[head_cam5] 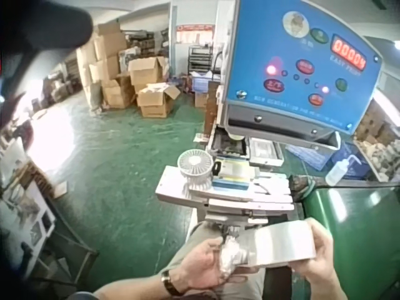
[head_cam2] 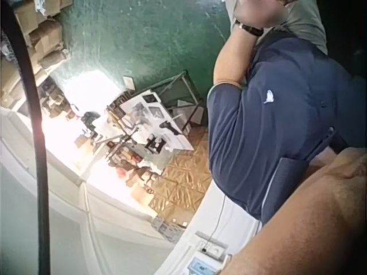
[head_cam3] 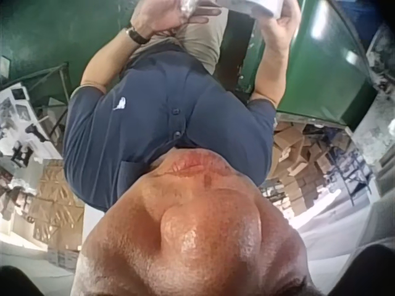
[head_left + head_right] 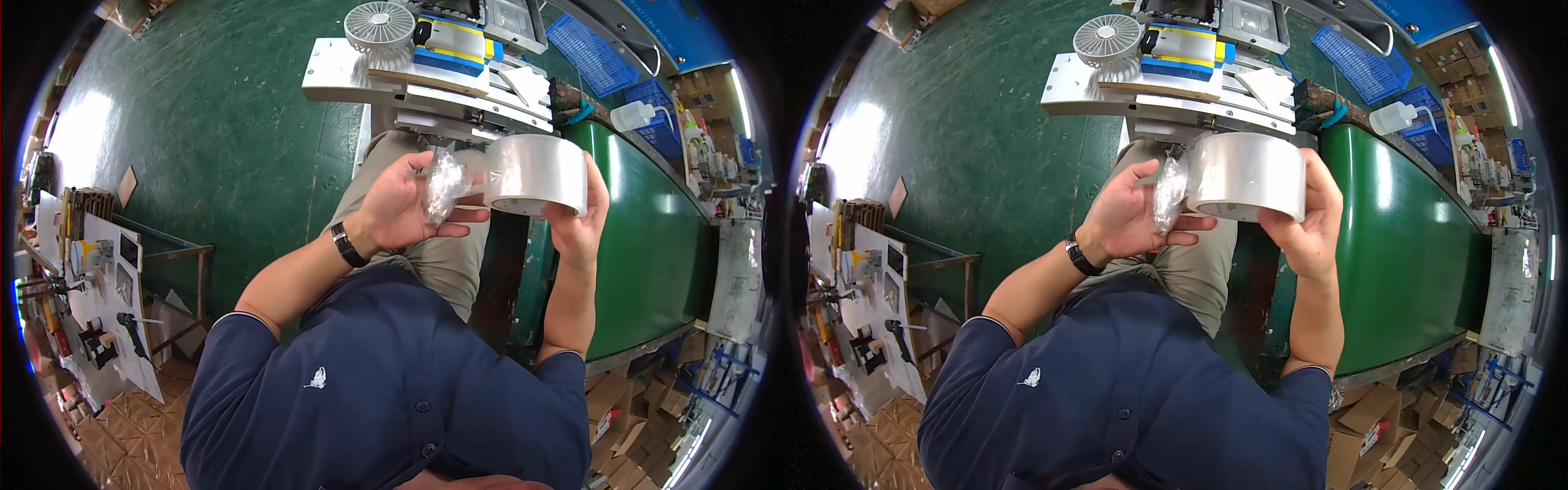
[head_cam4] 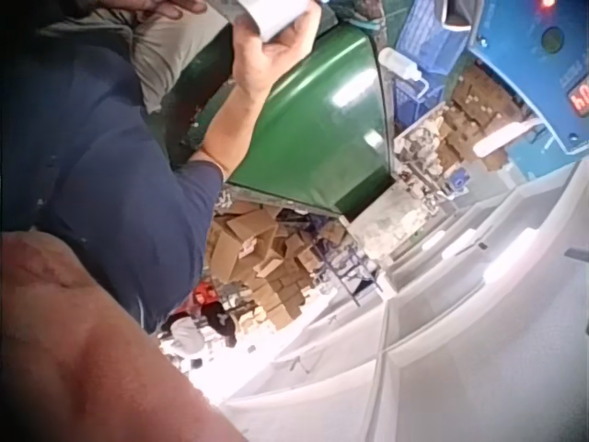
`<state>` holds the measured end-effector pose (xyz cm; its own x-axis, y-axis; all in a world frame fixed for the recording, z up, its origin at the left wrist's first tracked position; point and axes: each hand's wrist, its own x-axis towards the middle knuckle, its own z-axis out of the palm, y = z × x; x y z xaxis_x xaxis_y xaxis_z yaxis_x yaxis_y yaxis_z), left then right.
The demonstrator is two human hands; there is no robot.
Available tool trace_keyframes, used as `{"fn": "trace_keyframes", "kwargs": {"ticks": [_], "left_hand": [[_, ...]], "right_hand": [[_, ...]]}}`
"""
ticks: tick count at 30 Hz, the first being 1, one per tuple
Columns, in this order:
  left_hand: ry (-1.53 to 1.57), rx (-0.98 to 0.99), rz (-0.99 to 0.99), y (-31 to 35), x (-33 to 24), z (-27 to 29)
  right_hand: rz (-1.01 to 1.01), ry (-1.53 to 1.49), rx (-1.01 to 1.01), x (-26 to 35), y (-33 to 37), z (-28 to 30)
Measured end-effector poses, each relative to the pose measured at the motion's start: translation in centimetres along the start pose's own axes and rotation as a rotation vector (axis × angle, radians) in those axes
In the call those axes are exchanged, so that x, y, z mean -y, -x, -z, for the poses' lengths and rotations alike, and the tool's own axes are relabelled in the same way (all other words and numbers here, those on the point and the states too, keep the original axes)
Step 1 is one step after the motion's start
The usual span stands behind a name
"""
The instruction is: Operating a printing machine and assembling small components using tape and a hot glue gun
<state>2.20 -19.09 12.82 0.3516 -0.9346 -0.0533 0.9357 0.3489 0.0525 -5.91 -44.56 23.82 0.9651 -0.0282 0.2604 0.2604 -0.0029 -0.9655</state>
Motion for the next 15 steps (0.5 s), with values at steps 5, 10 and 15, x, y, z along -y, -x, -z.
{"fn": "trace_keyframes", "kwargs": {"ticks": [5, 10, 15], "left_hand": [[-0.031, -0.011, -0.118, 1.2, -1.7, -1.1], [-0.727, -0.307, -0.499, 3.7, -5.3, -5.3], [-1.182, -0.549, -0.777, 5.1, -10.0, -7.1]], "right_hand": [[0.046, 0.124, -0.052, 1.4, -0.7, 1.6], [0.111, 0.362, -0.125, 2.0, -1.8, 2.6], [0.101, 0.369, -0.297, 0.3, -4.5, 7.5]]}}
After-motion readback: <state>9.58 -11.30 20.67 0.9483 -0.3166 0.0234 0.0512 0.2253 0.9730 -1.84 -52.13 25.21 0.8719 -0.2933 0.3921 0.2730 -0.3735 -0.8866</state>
